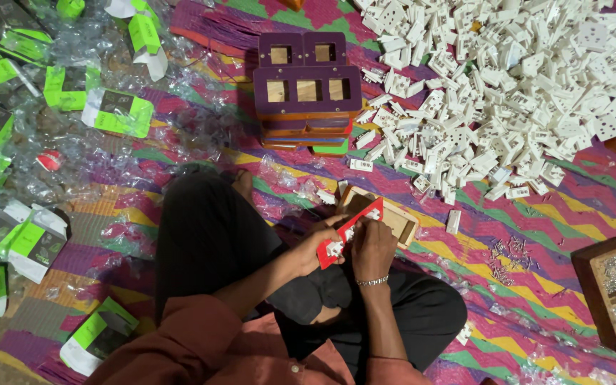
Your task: The person sits on a floor mat assembling electrical switch and socket plates. They pick white switch modules from a large pile, press them into red, blue, and purple plastic frames, take small screws from a wooden box, and set finished plates aside.
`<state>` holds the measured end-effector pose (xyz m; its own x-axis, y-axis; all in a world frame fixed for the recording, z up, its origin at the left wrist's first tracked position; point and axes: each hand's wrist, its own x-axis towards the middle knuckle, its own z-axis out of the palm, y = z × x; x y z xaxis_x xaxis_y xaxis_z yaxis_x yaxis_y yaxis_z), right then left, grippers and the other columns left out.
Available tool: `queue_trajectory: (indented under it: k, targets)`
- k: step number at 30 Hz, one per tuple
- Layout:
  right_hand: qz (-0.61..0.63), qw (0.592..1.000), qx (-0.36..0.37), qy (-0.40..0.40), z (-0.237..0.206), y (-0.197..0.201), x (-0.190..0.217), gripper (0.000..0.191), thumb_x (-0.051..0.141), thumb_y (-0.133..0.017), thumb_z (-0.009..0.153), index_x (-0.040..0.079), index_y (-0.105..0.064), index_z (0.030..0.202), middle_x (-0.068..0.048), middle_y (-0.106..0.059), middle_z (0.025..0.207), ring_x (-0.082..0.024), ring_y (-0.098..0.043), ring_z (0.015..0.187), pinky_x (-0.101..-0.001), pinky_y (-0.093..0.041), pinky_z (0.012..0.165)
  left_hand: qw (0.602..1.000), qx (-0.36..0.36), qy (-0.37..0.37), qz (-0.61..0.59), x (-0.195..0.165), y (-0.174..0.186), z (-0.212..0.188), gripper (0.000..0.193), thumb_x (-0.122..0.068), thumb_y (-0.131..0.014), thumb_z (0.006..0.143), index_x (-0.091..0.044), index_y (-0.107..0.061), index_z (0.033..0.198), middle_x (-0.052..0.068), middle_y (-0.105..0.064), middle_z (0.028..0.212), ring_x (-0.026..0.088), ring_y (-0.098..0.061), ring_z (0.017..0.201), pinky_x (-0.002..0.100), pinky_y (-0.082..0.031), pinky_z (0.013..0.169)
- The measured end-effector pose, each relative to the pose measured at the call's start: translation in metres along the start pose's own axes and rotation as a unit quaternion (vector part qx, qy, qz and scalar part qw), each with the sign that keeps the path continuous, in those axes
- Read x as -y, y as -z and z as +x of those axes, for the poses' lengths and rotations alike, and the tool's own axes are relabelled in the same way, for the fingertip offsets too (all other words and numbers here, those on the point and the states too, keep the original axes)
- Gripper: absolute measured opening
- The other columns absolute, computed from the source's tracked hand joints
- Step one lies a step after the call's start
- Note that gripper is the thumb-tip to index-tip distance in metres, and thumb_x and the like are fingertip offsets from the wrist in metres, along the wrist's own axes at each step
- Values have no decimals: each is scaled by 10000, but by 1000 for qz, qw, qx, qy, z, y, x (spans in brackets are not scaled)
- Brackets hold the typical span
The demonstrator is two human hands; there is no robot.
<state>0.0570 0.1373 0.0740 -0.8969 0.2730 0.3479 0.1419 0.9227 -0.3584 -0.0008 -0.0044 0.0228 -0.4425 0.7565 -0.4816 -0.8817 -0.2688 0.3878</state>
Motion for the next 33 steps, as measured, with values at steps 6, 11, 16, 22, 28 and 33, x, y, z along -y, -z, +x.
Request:
queue_trajectory:
  k: [6,11,16,22,28,33]
  targets:
    - [-29,999,27,-16,0,-1,0,114,101,-670,929,46,-611,1009,-126,-618,920,-338,-585,895,-473,-420,766,998,19,-33,44,-1,-5,-1,601,-106,-585,859,-86,-515,1455,77,-654,1113,171,-643,885,368,-576,641]
    - [-56,998,8,0,-1,7,1,126,92,-678,900,41,-602,986,-125,-605,896,-340,-584,898,-509,-429,853,987,-25,-54,151,-2,-11,-3,614,-97,-624,823,-103,-568,1434,17,-610,1162,119,-605,966,324,-555,705]
    - [-31,997,36,-60,-4,8,-2,163,38,-685,835,15,-599,972,-169,-599,903,-385,-580,889,-511,-438,756,965,-1,-128,228,1,-17,-5,635,-27,-621,789,-92,-578,1420,14,-626,1244,97,-597,1030,270,-528,796]
    - [207,944,14,-257,-12,10,-18,93,77,-589,1032,-6,-597,990,-116,-677,791,-195,-647,672,-306,-513,656,946,-1,-205,253,-2,-12,-4,649,45,-624,786,-76,-574,1421,0,-613,1187,76,-560,985,234,-493,824]
    - [521,793,5,-315,-12,6,-36,123,87,-655,1007,-30,-670,975,-49,-714,853,-96,-638,743,-248,-532,705,961,1,-176,212,-4,-13,-4,639,36,-620,784,-81,-579,1411,-5,-615,1116,86,-553,947,233,-476,810]
    - [443,837,-4,-322,-11,8,-29,138,65,-725,943,-31,-726,1042,-45,-725,897,-91,-652,809,-247,-535,770,966,0,-173,194,-4,-13,-3,597,-14,-623,829,-59,-579,1422,21,-622,1167,103,-562,1027,249,-481,868]
